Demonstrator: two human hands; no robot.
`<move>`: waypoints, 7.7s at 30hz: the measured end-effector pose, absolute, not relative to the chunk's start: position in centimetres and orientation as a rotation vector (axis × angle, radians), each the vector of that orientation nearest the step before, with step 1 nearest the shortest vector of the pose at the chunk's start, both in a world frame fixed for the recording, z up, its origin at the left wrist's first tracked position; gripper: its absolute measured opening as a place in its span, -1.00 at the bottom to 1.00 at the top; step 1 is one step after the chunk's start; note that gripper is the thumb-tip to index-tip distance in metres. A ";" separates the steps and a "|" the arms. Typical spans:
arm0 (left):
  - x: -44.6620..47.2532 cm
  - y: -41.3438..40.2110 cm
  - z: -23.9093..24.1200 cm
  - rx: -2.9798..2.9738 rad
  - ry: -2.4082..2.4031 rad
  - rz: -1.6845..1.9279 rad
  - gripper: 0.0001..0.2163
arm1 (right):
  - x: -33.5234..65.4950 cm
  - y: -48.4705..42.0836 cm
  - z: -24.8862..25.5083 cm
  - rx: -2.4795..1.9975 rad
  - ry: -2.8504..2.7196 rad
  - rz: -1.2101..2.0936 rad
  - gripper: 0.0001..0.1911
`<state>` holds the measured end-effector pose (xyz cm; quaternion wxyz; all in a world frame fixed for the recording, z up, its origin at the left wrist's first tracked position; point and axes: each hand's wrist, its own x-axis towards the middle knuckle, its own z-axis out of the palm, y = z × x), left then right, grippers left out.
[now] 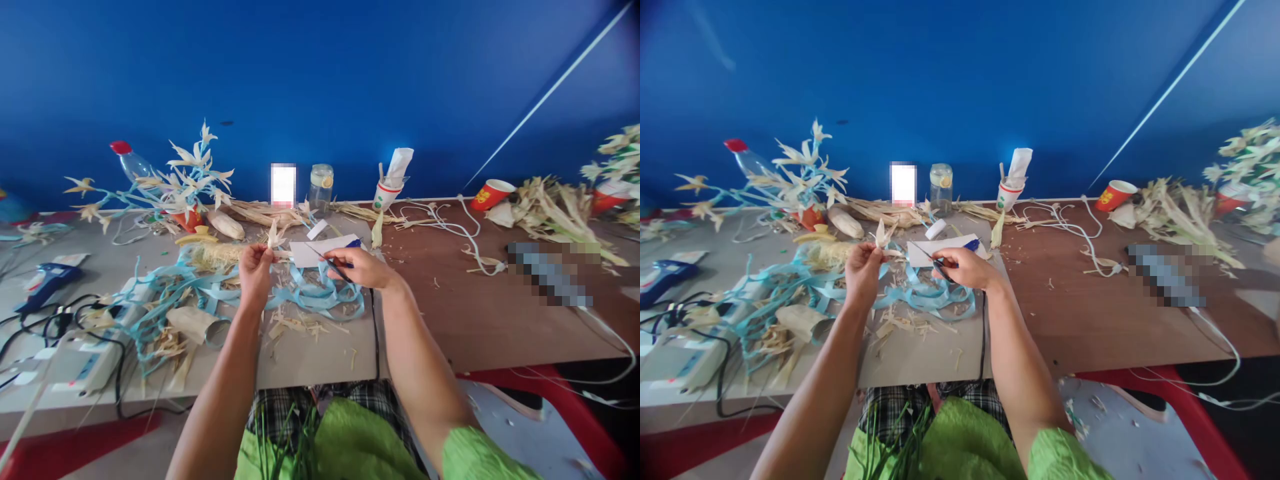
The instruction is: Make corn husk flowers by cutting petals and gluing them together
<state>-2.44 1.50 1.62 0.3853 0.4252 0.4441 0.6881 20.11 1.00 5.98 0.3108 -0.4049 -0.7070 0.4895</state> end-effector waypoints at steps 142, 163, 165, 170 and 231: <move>0.3 -0.1 2.0 1.161 1.027 1.748 -0.82 | 12.8 0.1 3.7 -0.978 -1.302 1.184 -0.81; 0.7 -0.3 1.7 1.105 0.716 1.467 -0.81 | 16.4 0.9 5.4 -1.110 -1.565 0.895 -0.85; 0.7 -0.4 1.7 1.096 0.725 1.455 -0.81 | 16.5 0.6 5.9 -1.113 -1.610 0.899 -0.86; 0.8 -0.5 1.7 1.054 0.707 1.427 -0.78 | 16.7 0.3 6.5 -1.108 -1.677 0.915 -0.87; 0.2 -0.6 2.4 1.000 0.717 1.127 -0.72 | 16.7 0.3 5.5 -0.953 -1.348 1.417 -0.81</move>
